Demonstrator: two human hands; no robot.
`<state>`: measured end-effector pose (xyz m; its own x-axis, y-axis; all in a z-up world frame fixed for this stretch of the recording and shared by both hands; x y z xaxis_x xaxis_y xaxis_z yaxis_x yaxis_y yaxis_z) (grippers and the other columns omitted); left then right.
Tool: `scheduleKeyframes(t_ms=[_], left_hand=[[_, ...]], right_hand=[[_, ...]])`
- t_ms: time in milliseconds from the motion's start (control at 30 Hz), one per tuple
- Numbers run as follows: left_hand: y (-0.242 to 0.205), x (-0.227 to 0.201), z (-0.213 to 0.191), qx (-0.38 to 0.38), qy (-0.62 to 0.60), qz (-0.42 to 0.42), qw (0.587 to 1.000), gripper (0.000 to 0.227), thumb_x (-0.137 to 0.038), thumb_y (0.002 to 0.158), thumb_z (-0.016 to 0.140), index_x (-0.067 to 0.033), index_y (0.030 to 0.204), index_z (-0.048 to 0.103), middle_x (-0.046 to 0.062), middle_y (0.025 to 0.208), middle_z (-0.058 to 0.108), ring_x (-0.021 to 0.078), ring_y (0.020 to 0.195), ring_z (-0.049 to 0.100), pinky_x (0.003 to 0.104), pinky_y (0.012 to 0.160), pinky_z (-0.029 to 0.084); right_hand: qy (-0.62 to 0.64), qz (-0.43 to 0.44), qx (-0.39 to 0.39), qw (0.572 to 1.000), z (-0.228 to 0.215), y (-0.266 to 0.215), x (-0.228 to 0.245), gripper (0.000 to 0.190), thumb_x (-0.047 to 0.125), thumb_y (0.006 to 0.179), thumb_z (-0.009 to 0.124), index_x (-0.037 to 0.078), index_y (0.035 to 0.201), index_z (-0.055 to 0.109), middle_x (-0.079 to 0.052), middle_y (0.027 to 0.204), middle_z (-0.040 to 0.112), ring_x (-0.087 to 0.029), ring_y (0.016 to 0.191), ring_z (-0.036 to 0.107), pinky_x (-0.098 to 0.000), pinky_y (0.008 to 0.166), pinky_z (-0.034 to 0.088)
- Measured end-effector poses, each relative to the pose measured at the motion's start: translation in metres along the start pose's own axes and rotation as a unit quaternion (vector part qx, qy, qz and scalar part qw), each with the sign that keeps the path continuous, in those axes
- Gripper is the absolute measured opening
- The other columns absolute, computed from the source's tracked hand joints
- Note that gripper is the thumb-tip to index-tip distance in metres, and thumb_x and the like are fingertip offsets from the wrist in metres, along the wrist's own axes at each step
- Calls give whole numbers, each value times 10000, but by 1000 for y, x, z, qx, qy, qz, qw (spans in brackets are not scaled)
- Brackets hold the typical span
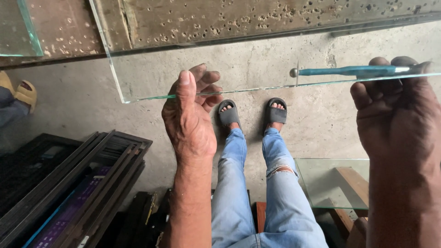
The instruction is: The person uses a utility knife to scrape along a black frame on a workbench. Then, the person uses a glass cutter to score a large sheet of glass and snaps it along the scored line to separate a piece.
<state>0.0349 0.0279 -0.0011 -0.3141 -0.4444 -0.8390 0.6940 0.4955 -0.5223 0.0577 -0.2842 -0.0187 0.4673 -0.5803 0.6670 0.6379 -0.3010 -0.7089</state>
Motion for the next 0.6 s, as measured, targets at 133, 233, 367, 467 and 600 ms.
scheduleKeyframes(t_ms=[133,233,367,467,600], left_hand=[[1,3,-1,8,-22,10,1000,407,-418,953,623,-44,1071,736,134,953,775,188,748,698,300,661,557],[0,1,0,6,-8,13,1000,448,-453,938,618,-39,1070,730,130,950,776,189,747,705,297,674,576],[-1,0,1,3,4,14,1000,456,-459,937,600,-41,1072,724,137,952,777,187,756,706,294,679,579],[0,3,0,-2,-4,1,1000,447,-434,945,593,-28,1081,724,148,949,773,189,750,695,295,678,571],[0,4,0,-2,-6,5,1000,427,-408,961,585,-24,1085,723,159,948,772,195,752,697,297,678,568]], right_hand=[[-28,-3,-26,999,-7,2,-1,200,392,928,740,204,986,704,10,1023,760,-102,920,742,-245,809,645],[-39,-18,12,999,-3,-3,-1,132,338,960,699,222,997,646,21,1072,663,-83,839,613,-208,832,598],[-10,-23,68,997,-4,5,-1,180,371,989,729,213,1054,671,26,1158,691,-59,925,672,-203,887,640],[49,-9,8,999,-1,4,0,282,350,865,799,161,1065,740,-35,1225,764,-144,1109,760,-264,946,666],[46,8,41,998,5,4,0,315,380,853,802,164,1072,734,-30,1209,758,-149,1098,761,-277,943,672]])
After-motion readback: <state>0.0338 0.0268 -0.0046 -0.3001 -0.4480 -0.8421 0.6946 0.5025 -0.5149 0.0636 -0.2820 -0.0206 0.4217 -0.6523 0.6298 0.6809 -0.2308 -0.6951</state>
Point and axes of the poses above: each hand's wrist, its own y-axis towards the middle knuckle, its own z-axis out of the palm, x = y × z, the point moved 5 cm from there along y, towards the middle knuckle
